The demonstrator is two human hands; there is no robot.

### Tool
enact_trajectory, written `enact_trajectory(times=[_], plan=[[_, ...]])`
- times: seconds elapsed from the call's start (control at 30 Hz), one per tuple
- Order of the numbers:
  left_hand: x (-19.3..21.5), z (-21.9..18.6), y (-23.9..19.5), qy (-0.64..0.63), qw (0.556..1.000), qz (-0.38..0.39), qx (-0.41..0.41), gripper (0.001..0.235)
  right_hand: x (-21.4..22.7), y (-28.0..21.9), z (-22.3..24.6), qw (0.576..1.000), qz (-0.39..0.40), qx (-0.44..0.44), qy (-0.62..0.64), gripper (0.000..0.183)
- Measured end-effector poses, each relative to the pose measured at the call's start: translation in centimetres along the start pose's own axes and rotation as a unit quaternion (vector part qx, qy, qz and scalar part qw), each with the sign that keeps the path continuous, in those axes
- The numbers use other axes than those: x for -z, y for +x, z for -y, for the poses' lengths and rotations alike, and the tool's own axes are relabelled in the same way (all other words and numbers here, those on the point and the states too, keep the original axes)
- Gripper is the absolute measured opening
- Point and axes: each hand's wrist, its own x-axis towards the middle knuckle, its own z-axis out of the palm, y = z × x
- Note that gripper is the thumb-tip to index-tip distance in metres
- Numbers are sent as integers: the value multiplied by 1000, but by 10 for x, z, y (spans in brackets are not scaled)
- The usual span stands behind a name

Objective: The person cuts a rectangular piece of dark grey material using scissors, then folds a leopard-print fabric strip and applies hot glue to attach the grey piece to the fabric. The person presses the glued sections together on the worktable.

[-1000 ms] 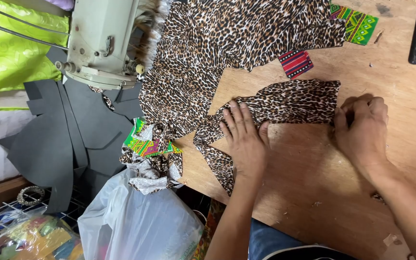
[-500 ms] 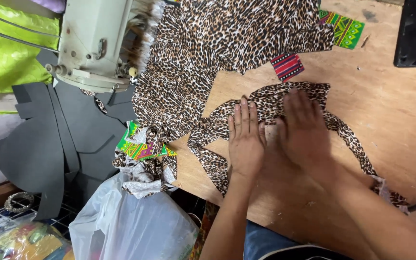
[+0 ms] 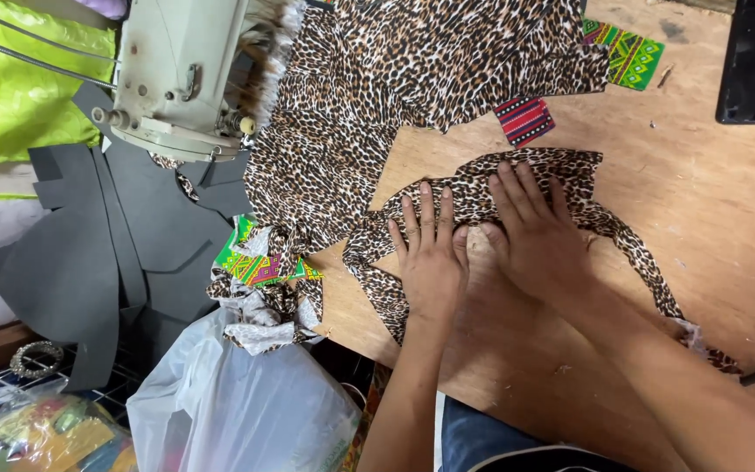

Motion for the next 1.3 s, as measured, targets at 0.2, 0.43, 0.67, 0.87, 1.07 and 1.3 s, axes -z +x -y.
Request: enact_trajectory(times=[0.2,0.43,0.67,0.87,1.07,1.3], plan=[[9,19,-5,79,996,-32,20,67,29,-12,-33,998,-4,-56,10,76],[35,-27,10,28,999,-19,-1,60,27,-12,-20,998,-54,-24,-18,69],[30,-8,15,38,998,47,-32,62,16,-11,-31,1000,-3,12,9,66],[33,21,-4,-20,994,-106,-17,41,57,-42,-67,996,-30,-76,32,58],[29,32,-14,-135,984,-84,-74,30,33,-72,-84,980,-117,-137,87,39],[30,32,-7,-131,987,-60,-67,26,16,-67,-102,982,-70,-153,90,13]])
